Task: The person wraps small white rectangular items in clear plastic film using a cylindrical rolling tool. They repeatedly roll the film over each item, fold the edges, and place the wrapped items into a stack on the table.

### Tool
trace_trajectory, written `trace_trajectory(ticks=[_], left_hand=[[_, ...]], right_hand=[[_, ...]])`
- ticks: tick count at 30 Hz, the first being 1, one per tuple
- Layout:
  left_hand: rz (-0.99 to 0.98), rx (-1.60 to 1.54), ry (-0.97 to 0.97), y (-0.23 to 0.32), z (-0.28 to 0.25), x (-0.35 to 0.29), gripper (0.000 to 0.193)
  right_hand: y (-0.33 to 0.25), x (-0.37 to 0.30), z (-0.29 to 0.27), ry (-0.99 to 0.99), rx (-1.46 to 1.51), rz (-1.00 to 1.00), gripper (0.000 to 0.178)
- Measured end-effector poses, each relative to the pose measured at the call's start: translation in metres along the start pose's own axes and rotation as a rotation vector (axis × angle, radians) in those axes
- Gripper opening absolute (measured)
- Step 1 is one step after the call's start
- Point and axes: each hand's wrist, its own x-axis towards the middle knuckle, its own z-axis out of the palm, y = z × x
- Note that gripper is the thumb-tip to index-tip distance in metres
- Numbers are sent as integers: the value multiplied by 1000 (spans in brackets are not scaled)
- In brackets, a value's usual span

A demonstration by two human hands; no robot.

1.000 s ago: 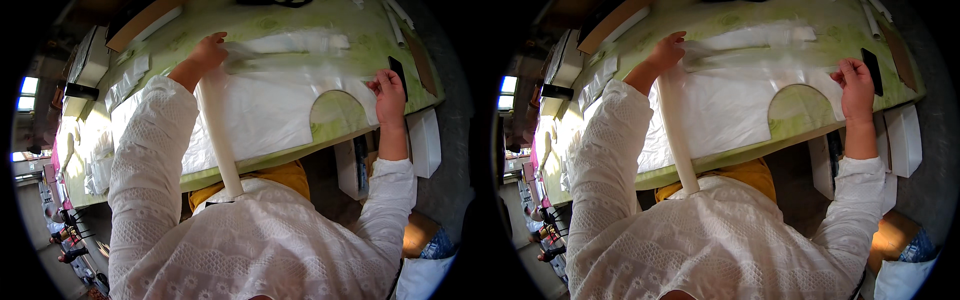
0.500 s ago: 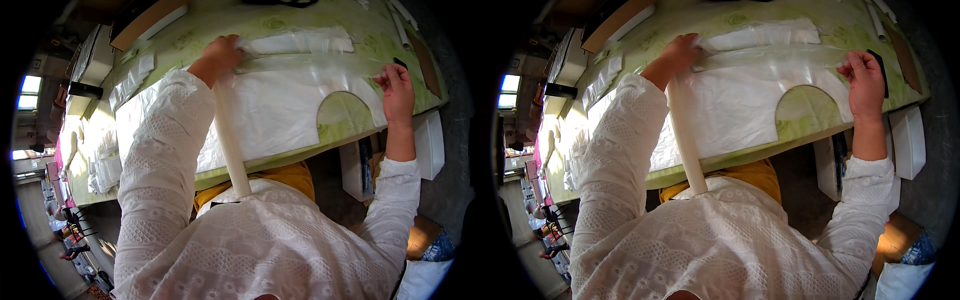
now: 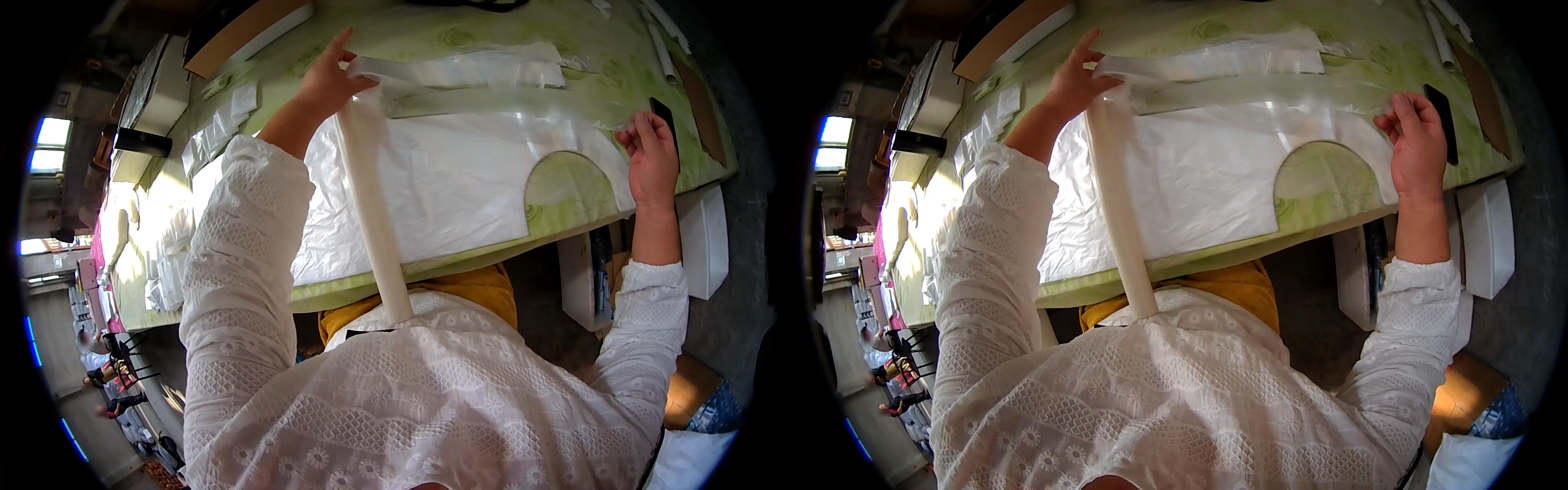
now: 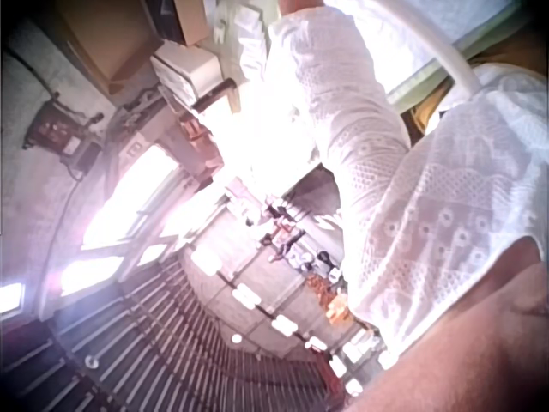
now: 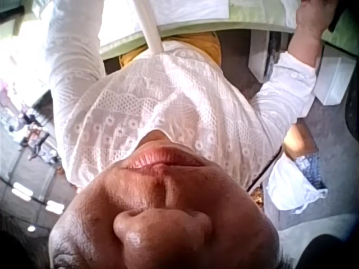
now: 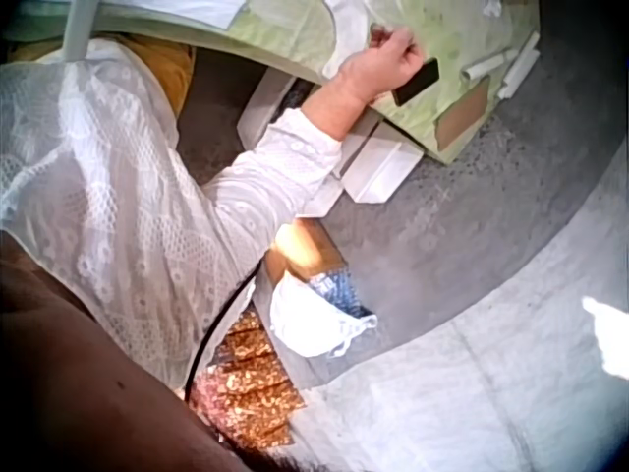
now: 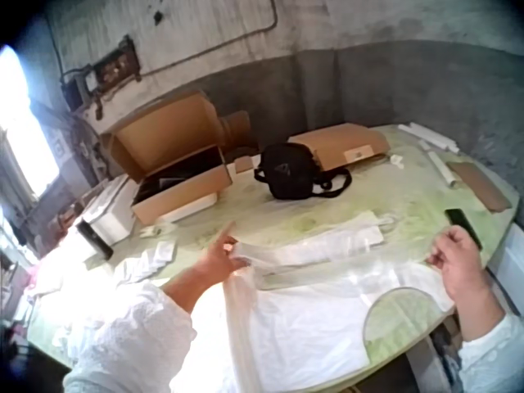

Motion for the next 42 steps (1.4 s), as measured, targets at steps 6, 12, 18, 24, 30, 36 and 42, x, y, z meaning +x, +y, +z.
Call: trace_trajectory(ticks=[6, 12, 18, 24, 30, 36, 42], left_hand=[[-24, 48, 27, 16, -7, -14, 111], [-67, -33, 2, 9, -21, -15, 92], [-90, -296, 215, -1, -20, -30, 90], [-134, -503, 142, 26, -24, -11, 92], [21, -603, 171, 46, -24, 4, 93], [58, -715, 312, 45, -21, -15, 85], [182, -58, 296, 51, -6, -43, 96]], right_hand=[[-1, 2, -5, 5, -5, -1, 13], [1, 12, -4, 29, -39, 16, 15], [11, 7, -9, 63, -51, 60, 15], [10, 1, -10, 57, -51, 54, 15], [10, -6, -10, 50, -83, 70, 14], [12, -4, -3, 54, -156, 57, 12], [13, 77, -12, 19, -704, 0, 21]])
